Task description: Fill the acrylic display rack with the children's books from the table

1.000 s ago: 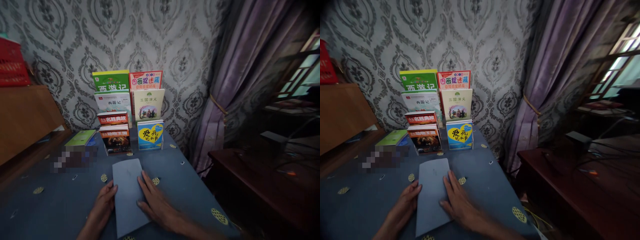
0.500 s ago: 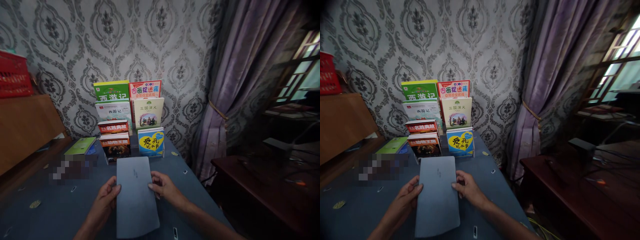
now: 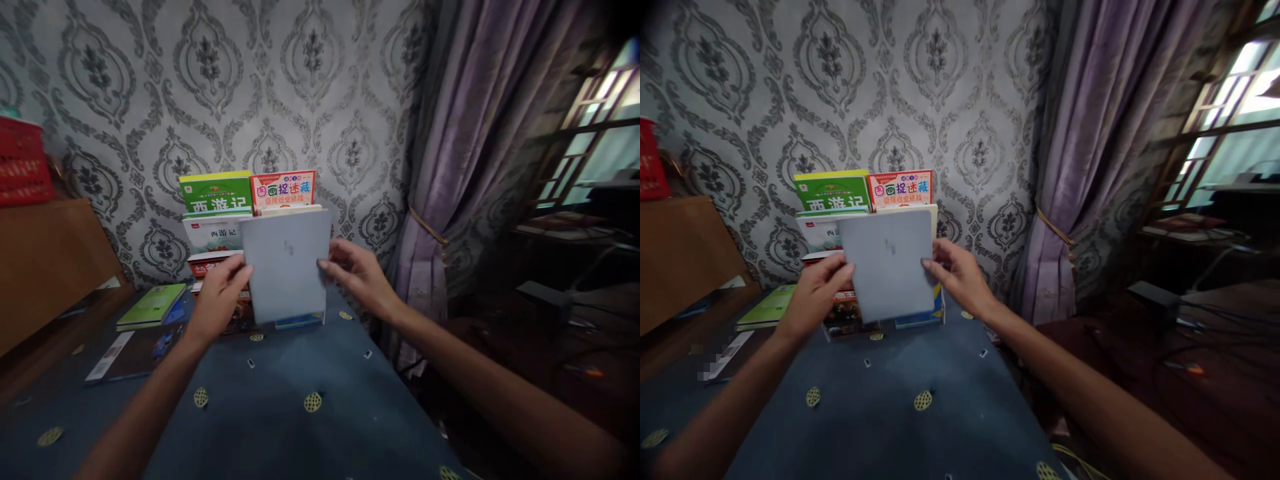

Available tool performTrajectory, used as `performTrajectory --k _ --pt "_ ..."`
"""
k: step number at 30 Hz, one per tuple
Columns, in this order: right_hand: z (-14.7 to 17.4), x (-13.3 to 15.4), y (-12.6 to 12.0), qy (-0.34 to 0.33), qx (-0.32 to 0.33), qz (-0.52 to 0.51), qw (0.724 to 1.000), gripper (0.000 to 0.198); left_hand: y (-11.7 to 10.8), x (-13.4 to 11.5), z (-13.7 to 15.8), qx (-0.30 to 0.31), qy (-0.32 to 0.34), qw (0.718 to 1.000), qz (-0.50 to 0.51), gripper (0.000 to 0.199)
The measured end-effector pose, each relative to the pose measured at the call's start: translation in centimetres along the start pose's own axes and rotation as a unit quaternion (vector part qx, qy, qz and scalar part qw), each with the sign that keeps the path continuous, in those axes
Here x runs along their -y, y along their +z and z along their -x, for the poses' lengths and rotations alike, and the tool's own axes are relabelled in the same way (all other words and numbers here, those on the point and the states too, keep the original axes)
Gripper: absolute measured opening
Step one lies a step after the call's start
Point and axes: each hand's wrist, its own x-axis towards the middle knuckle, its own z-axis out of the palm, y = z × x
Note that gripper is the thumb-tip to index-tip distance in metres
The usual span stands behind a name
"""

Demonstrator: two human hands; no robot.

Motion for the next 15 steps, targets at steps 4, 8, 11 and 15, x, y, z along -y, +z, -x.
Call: performTrajectory --k 4,8,11,15 --pt "-4.0 -0.5 -1.5 -0.064 -0.041 0.036 0.996 0.031 -0.3 -0.5 -4.9 -0.019 0.113 0.981 -0.156 0.024" --pt "-6.2 -2.1 -1.8 -0.090 -0.071 0.051 0.992 0.027 0.3 0.1 -8.0 -0.033 0.128 0.978 -0.163 0.008" --pt "-6.9 -3.4 -1.7 -0.101 -0.085 0.056 0.990 0.024 0.9 0.6 -9.2 -0.044 0.116 0.978 -0.169 0.005" --pt "-7.2 -4.7 -1.4 -0.095 -0.090 0.068 0.989 0.023 1.3 1.3 -10.0 -0.045 0.114 0.976 -0.182 0.010"
